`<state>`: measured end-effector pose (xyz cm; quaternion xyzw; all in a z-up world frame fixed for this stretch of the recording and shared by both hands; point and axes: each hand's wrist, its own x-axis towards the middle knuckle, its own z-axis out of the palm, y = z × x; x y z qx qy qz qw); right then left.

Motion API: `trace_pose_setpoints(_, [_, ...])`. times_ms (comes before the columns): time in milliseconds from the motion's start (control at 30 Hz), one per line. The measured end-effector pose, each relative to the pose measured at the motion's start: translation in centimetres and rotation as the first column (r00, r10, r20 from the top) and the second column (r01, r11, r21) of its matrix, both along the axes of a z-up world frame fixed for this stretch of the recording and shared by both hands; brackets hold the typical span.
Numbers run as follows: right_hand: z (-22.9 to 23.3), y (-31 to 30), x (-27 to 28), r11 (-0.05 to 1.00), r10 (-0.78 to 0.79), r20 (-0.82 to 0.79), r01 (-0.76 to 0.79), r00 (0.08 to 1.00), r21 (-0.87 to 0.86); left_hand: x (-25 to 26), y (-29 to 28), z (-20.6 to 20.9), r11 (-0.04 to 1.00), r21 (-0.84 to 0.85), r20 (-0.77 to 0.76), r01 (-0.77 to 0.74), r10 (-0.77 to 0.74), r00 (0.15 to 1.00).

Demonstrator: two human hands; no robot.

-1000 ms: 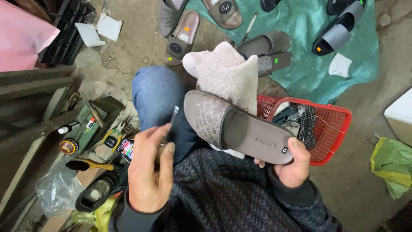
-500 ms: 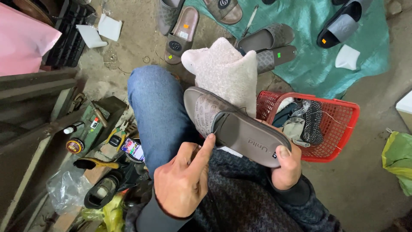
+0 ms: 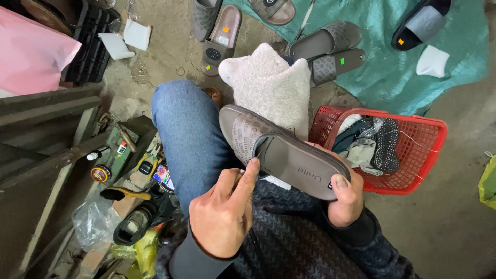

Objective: Hand-stitching a sandal strap to the sole and using a lighter to finish the thread ends.

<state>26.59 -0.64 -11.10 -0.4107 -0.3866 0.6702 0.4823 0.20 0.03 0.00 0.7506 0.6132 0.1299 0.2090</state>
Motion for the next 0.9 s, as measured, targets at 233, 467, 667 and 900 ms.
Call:
trace_pose_setpoints(233, [-0.8, 0.1, 0.7, 1.000, 0.011, 0.010, -0.011, 1.000, -0.021, 0.3, 0.5, 0.1, 1.000, -0.011, 0.006, 0.007, -0.007, 1.000])
trace_pose_setpoints(467, [8.7, 3.2, -4.0, 0.983, 0.028, 0.659, -0.142, 0.751, 0.121, -1.9, 2.3, 1.6, 0.993, -0.103, 0.027, 0.061, -0.059, 0.998])
trace_pose_setpoints(667, [11.7, 4.2, -6.9, 0.884, -0.019, 0.799, -0.363, 0.601, 0.294, -7.9, 2.2, -1.5, 0.942, -0.300, 0.207, 0.151, -0.091, 0.974])
trace_pose_setpoints(900, [11.5, 3.0, -10.5, 0.879, -0.161, 0.773, -0.267, 0.613, 0.395, -10.8, 4.5, -4.6, 0.937, -0.082, 0.231, 0.340, -0.314, 0.921])
